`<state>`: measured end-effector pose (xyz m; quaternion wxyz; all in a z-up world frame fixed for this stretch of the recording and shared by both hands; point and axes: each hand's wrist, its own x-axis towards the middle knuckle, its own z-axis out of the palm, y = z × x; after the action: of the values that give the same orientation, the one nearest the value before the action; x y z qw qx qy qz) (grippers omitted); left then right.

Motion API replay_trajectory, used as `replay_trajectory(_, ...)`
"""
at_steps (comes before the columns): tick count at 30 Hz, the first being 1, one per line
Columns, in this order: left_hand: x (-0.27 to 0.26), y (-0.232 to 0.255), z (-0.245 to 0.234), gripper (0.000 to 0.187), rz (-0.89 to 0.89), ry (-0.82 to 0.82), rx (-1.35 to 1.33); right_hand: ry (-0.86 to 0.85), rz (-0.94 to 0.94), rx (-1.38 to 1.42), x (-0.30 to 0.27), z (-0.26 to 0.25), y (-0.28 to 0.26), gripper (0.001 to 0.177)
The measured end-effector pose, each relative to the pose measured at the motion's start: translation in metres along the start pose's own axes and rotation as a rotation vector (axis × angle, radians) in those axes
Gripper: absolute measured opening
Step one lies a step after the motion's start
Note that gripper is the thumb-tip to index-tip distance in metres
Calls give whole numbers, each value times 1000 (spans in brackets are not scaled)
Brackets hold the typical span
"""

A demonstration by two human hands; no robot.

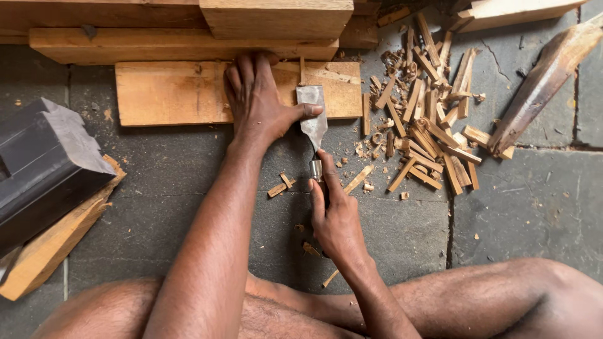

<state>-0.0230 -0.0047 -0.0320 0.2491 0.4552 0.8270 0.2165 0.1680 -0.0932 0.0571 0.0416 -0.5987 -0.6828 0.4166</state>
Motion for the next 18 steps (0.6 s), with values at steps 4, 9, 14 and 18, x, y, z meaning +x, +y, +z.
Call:
replay_trajectory(4, 15, 4, 9, 118, -86, 88, 16, -7, 56, 70, 31, 11, -9, 60)
replay_trajectory(9, 20, 10, 17, 130, -72, 221, -15, 148, -188, 75, 36, 17, -5, 60)
replay_trajectory(14, -10, 23, -14, 90, -38, 190, -124, 110, -105, 320, 22, 6, -7, 58)
replay_trajectory(18, -38, 14, -25, 57, 185, 306, -297, 217, -100, 668, 4, -3, 21, 59)
